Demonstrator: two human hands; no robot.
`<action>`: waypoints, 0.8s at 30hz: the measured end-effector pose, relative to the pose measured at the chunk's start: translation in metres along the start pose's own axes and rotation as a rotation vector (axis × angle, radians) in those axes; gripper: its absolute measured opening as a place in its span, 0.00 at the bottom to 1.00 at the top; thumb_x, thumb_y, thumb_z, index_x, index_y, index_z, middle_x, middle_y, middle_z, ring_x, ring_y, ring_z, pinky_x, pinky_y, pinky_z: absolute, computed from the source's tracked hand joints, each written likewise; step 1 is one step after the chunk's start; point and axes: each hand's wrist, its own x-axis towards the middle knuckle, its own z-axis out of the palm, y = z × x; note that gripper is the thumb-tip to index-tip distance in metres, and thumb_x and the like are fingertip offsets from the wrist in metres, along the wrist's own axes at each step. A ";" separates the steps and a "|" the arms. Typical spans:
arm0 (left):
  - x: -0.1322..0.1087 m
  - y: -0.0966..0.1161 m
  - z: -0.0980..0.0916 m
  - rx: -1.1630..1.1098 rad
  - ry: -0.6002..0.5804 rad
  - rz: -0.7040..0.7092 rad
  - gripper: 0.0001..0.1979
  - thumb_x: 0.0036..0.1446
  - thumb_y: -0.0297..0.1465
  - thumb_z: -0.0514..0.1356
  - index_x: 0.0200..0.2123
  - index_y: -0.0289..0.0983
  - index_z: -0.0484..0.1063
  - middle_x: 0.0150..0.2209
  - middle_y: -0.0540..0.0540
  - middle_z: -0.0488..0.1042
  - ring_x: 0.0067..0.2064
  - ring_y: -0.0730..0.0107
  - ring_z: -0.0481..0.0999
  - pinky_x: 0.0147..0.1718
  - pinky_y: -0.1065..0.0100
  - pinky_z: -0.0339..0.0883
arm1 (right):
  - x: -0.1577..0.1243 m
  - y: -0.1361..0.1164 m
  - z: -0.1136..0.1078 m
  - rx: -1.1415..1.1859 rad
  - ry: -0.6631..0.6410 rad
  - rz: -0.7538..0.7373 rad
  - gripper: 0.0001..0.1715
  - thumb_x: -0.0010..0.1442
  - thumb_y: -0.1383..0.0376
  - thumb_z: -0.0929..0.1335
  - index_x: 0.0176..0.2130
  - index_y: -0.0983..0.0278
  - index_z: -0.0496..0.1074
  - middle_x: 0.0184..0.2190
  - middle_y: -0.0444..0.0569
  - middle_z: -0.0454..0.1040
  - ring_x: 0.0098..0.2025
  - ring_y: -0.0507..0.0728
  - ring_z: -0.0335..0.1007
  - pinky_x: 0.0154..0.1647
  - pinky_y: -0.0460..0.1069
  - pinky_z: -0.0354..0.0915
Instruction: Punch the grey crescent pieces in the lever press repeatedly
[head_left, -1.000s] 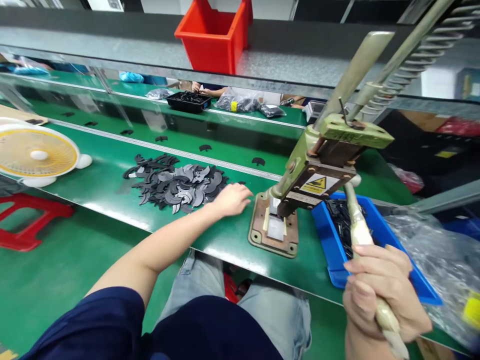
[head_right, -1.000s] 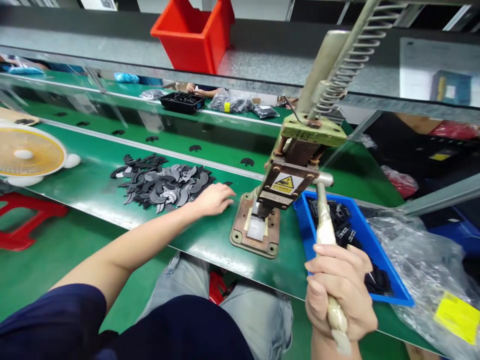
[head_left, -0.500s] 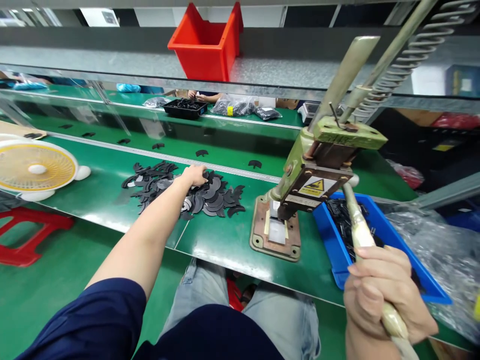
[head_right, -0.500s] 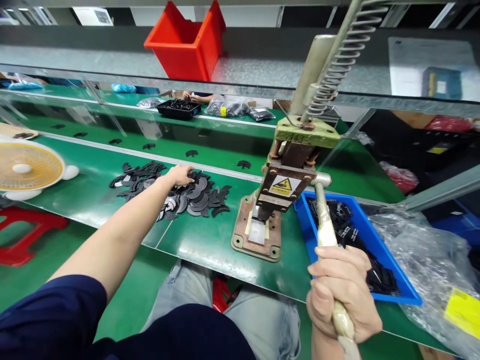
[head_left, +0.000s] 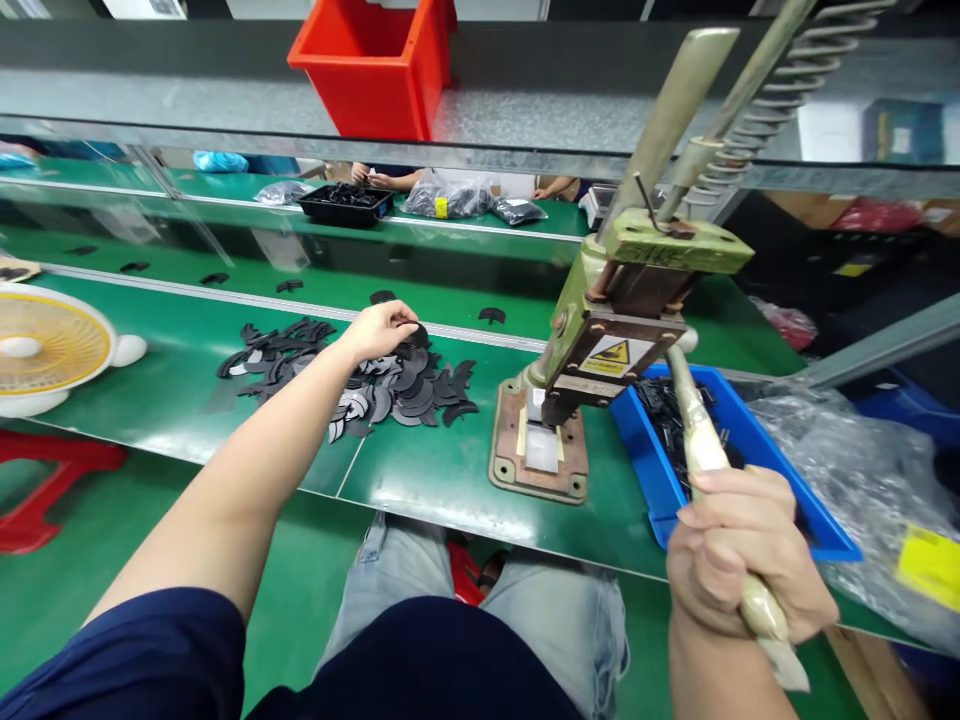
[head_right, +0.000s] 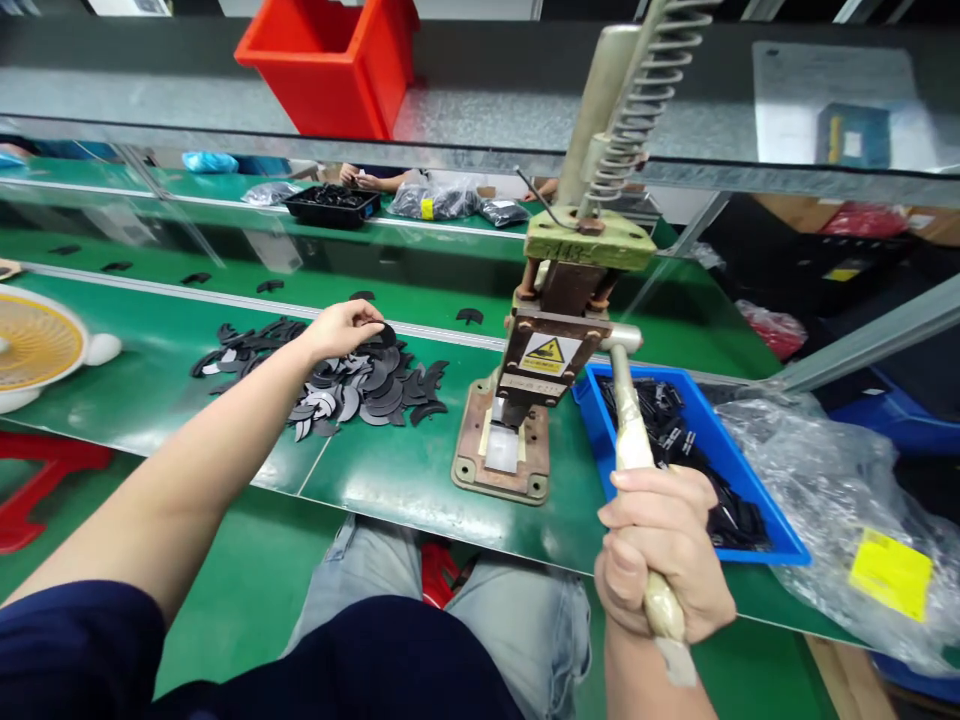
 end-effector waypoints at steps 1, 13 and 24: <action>-0.012 0.009 0.008 -0.111 -0.006 0.001 0.15 0.59 0.42 0.66 0.44 0.38 0.76 0.36 0.45 0.82 0.37 0.64 0.80 0.39 0.66 0.72 | 0.000 -0.001 0.000 0.003 -0.007 0.003 0.24 0.57 0.58 0.72 0.16 0.60 0.64 0.17 0.42 0.70 0.27 0.60 0.74 0.44 0.62 0.63; -0.147 0.051 0.125 0.179 -0.447 0.269 0.18 0.66 0.36 0.60 0.58 0.41 0.71 0.49 0.42 0.82 0.52 0.55 0.81 0.50 0.58 0.73 | -0.002 -0.009 -0.007 -0.004 -0.114 0.039 0.20 0.61 0.61 0.71 0.21 0.62 0.66 0.21 0.43 0.73 0.33 0.61 0.77 0.46 0.62 0.63; -0.138 0.060 0.102 0.113 -0.251 0.192 0.08 0.69 0.38 0.58 0.43 0.40 0.73 0.41 0.45 0.79 0.43 0.61 0.79 0.44 0.61 0.72 | -0.002 -0.016 -0.009 -0.016 -0.121 0.082 0.20 0.64 0.59 0.70 0.23 0.60 0.67 0.23 0.42 0.73 0.35 0.61 0.78 0.49 0.64 0.65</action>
